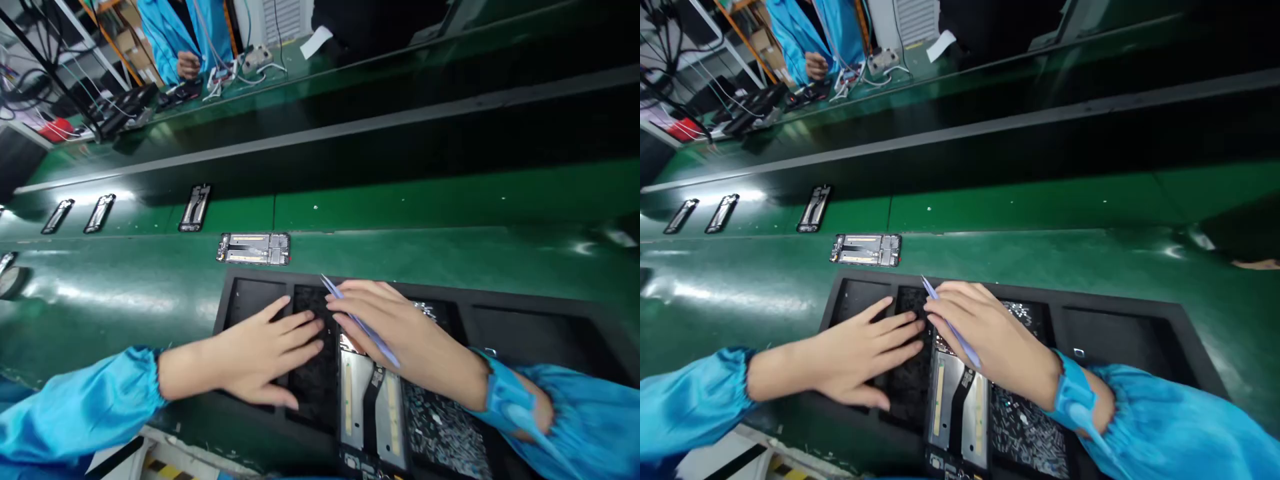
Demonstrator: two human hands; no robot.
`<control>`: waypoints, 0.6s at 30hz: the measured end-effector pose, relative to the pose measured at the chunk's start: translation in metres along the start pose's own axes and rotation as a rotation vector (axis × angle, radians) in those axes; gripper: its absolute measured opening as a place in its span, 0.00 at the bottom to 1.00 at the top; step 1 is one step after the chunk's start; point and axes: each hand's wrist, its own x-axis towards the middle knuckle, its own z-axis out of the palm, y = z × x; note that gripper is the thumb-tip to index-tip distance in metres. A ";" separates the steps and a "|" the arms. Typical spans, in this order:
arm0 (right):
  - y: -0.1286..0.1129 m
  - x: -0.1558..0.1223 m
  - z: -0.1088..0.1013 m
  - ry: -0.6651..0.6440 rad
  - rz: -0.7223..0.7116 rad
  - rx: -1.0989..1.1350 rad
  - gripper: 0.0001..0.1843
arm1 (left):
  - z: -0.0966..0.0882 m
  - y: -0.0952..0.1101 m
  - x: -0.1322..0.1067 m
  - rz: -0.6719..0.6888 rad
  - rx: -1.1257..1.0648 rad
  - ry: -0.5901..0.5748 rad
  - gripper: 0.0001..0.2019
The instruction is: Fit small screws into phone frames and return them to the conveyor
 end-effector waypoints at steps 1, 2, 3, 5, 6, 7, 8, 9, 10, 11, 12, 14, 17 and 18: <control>-0.004 -0.003 -0.001 -0.012 -0.033 -0.056 0.09 | -0.002 -0.011 0.006 0.026 0.007 -0.014 0.41; -0.008 -0.007 -0.003 -0.025 -0.045 -0.104 0.08 | -0.003 -0.020 0.013 0.051 0.014 -0.032 0.42; -0.013 -0.012 -0.004 -0.032 -0.036 -0.139 0.08 | -0.003 -0.027 0.020 0.065 0.022 -0.047 0.43; -0.022 -0.026 -0.007 -0.019 0.038 -0.166 0.09 | -0.001 -0.031 0.030 0.034 0.041 -0.069 0.43; -0.025 -0.034 -0.008 -0.001 0.085 -0.156 0.10 | 0.000 -0.028 0.034 -0.014 0.050 -0.073 0.44; -0.028 -0.041 -0.009 0.018 0.130 -0.127 0.10 | 0.001 -0.022 0.037 -0.079 0.056 -0.073 0.45; -0.029 -0.048 -0.011 0.041 0.168 -0.083 0.10 | 0.002 -0.014 0.039 -0.145 0.056 -0.069 0.46; -0.029 -0.053 -0.012 0.065 0.198 -0.031 0.10 | 0.002 -0.004 0.039 -0.200 0.047 -0.064 0.47; -0.028 -0.056 -0.014 0.088 0.225 0.027 0.10 | 0.001 0.007 0.039 -0.237 0.029 -0.061 0.47; -0.027 -0.059 -0.015 0.111 0.254 0.087 0.10 | 0.000 0.017 0.038 -0.244 0.004 -0.065 0.47; -0.025 -0.060 -0.017 0.136 0.286 0.141 0.09 | -0.002 0.026 0.037 -0.220 -0.027 -0.074 0.46; -0.022 -0.061 -0.020 0.178 0.346 0.216 0.10 | -0.005 0.038 0.037 -0.128 -0.076 -0.094 0.44; -0.017 -0.062 -0.022 0.182 0.413 0.254 0.10 | -0.003 0.038 0.042 -0.086 -0.068 -0.065 0.44; -0.016 -0.063 -0.022 0.172 0.428 0.259 0.10 | 0.000 0.034 0.045 -0.091 -0.051 -0.047 0.46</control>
